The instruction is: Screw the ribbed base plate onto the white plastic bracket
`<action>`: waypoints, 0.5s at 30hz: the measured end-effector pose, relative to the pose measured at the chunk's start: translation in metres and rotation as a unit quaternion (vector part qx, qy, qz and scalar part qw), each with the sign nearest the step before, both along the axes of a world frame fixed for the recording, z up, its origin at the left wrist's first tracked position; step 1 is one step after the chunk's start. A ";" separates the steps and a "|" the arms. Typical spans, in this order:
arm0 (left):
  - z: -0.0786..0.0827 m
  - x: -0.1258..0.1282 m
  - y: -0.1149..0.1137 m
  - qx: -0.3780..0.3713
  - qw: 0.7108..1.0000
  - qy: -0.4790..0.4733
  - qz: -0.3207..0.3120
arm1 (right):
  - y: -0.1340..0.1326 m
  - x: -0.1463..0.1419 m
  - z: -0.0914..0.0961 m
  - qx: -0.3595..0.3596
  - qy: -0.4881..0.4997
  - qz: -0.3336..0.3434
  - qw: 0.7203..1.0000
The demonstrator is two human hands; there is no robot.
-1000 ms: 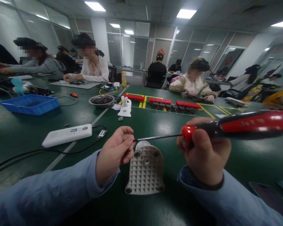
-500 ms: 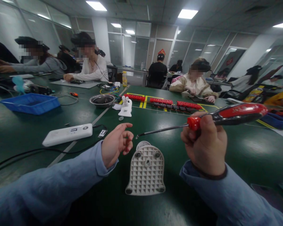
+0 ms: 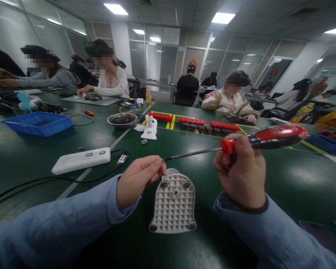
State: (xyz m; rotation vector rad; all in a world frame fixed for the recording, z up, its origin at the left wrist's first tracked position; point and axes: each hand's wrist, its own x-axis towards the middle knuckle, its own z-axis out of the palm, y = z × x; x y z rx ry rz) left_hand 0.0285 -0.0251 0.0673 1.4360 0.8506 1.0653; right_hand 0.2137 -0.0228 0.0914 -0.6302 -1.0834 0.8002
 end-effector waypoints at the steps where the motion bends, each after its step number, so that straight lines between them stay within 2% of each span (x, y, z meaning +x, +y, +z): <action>1: 0.001 0.000 0.000 0.007 1.000 0.006 0.007 | 0.000 0.000 0.000 -0.001 -0.002 0.002 1.000; 8: 0.001 -0.001 0.000 0.037 0.998 0.034 0.041 | 0.001 0.000 -0.002 -0.001 -0.003 0.014 1.000; 15: -0.002 -0.002 0.001 0.088 0.992 0.077 0.051 | 0.003 0.001 -0.003 -0.011 -0.002 0.020 1.000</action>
